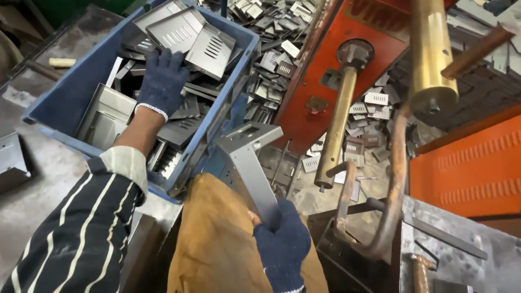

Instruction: Spot welding various metal parts together to assemble electronic enclosures.

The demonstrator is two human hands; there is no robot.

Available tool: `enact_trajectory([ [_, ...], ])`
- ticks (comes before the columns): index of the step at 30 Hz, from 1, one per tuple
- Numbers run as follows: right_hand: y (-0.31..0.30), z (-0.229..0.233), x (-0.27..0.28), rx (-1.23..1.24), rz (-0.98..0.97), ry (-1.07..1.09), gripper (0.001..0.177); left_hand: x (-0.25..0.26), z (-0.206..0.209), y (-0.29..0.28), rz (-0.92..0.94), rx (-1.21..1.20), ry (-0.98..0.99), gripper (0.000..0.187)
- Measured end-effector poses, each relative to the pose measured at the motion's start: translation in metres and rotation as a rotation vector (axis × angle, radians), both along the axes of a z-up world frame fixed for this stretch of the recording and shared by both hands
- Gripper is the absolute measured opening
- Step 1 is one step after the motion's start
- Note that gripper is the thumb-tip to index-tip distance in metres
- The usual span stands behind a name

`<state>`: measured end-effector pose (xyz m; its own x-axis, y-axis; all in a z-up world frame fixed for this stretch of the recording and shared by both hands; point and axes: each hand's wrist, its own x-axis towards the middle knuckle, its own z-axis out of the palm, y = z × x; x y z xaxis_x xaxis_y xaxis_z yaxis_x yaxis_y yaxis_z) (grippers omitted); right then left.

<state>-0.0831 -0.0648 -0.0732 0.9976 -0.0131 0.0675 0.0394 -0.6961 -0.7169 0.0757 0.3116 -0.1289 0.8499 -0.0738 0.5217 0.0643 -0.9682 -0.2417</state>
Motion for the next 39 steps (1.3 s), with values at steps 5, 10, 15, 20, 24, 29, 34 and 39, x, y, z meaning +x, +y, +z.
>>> enact_trajectory([
  [5,-0.004,-0.017,-0.001,-0.049,-0.008,-0.072,0.045,0.025,-0.002,-0.002,-0.02,-0.05,0.002,0.031],
  [10,-0.009,-0.018,-0.003,-0.107,-0.004,-0.054,0.04,0.046,-0.035,0.019,0.012,-0.05,0.111,0.022],
  [15,-0.013,-0.009,-0.007,-0.022,0.029,-0.164,0.041,0.012,-0.024,0.027,-0.087,-0.01,0.177,0.017],
  [20,-0.024,0.0,-0.013,0.041,0.058,-0.175,0.038,-0.019,-0.007,0.003,-0.131,-0.023,0.137,0.018],
  [24,-0.03,0.008,-0.019,0.063,0.071,-0.103,0.037,-0.047,0.022,-0.035,-0.079,0.017,0.19,0.019],
  [29,-0.041,0.003,-0.024,0.041,0.106,-0.263,0.047,-0.102,0.02,-0.032,0.011,0.012,0.269,0.013],
  [34,-0.048,-0.006,-0.03,0.047,0.077,-0.163,0.049,-0.125,0.012,-0.02,0.027,0.026,0.303,0.01],
  [39,-0.053,-0.017,-0.031,-0.021,0.091,-0.302,0.059,-0.131,0.033,-0.028,0.006,-0.058,0.34,0.016],
])
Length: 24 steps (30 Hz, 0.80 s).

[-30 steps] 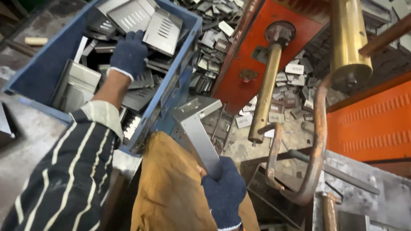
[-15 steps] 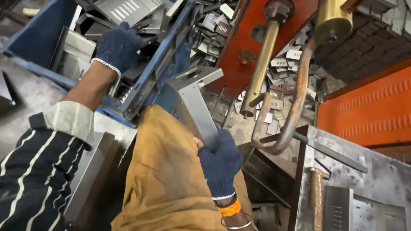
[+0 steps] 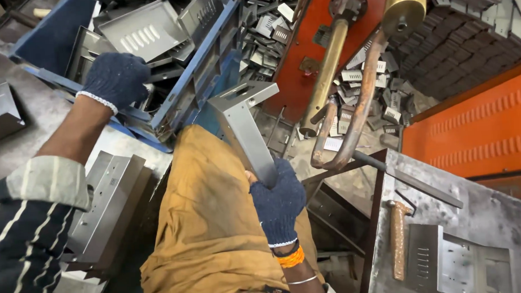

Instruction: Spot welding various metal parts together to assemble electronic enclosures.

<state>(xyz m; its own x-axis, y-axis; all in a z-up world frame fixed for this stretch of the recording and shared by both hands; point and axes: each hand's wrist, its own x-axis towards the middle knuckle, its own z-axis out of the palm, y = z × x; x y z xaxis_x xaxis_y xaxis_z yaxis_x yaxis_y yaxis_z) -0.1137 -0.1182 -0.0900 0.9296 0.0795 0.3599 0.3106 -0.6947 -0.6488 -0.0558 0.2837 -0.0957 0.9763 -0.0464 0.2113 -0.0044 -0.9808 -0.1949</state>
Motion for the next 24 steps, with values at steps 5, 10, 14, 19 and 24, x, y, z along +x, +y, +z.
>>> enact_trajectory([
  [5,-0.001,0.001,0.001,0.02,0.015,-0.066,0.059,-0.027,0.032,-0.027,0.008,-0.094,0.051,0.026],
  [10,0.003,0.013,-0.003,0.057,-0.01,0.072,0.048,-0.049,0.05,-0.038,-0.071,-0.105,-0.046,0.028],
  [14,0.002,0.016,-0.004,0.082,-0.003,0.075,0.045,-0.052,0.05,-0.043,-0.106,-0.346,-0.337,0.033],
  [19,0.005,0.018,-0.005,0.098,-0.003,-0.044,0.042,-0.021,-0.021,-0.008,0.027,-0.98,-0.755,0.034],
  [24,0.008,0.026,-0.009,0.175,0.024,0.011,0.044,-0.009,-0.052,0.002,-0.041,-1.723,-1.102,0.026],
])
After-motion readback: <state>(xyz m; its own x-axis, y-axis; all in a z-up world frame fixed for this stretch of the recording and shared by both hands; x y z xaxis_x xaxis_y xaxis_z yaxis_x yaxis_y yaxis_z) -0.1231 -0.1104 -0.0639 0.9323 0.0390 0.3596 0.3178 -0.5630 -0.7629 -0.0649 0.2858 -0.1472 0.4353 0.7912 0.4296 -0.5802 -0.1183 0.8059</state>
